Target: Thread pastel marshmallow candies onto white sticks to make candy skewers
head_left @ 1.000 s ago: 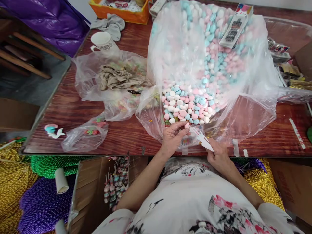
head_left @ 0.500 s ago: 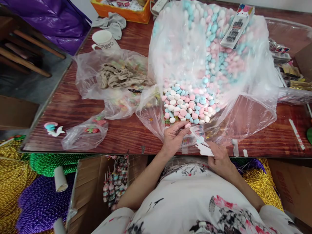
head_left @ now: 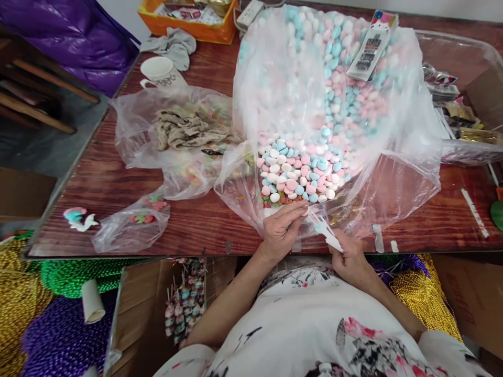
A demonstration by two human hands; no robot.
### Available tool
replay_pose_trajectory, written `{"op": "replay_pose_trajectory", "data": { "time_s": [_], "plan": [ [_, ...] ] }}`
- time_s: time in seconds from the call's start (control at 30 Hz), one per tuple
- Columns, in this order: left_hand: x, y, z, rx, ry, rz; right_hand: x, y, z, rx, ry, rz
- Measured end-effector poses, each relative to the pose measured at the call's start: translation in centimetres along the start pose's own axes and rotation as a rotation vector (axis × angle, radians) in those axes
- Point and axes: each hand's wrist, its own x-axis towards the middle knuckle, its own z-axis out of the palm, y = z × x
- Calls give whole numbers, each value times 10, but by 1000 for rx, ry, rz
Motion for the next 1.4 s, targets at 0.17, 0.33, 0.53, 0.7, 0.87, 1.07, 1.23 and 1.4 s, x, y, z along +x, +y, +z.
{"op": "replay_pose_trajectory", "data": {
  "time_s": [0.17, 0.33, 0.53, 0.7, 0.87, 1.07, 1.23, 1.4],
  "plan": [
    [-10, 0, 13, -427, 103, -427, -13, 11, 7, 165, 103, 74],
    [-15, 6, 21, -540, 138, -457, -17, 12, 20, 351, 131, 131],
    [-25, 15, 22, -156, -208, -29, -7, 4, 24, 348, 204, 141],
    [-7, 7, -5, 229, -239, 231, 2, 15, 19, 284, 182, 241],
    [19, -7, -28, 787, -248, -42, 5, 22, 15, 289, 114, 252],
    [15, -17, -37, 812, -304, -95, 6, 10, 12, 164, 31, 111],
    [15, -21, -40, 852, -280, -64, 7, 9, 15, 95, -38, 19],
    [17, -24, -38, 875, -255, -62, 9, 7, 14, 84, -22, 23]
  ]
}}
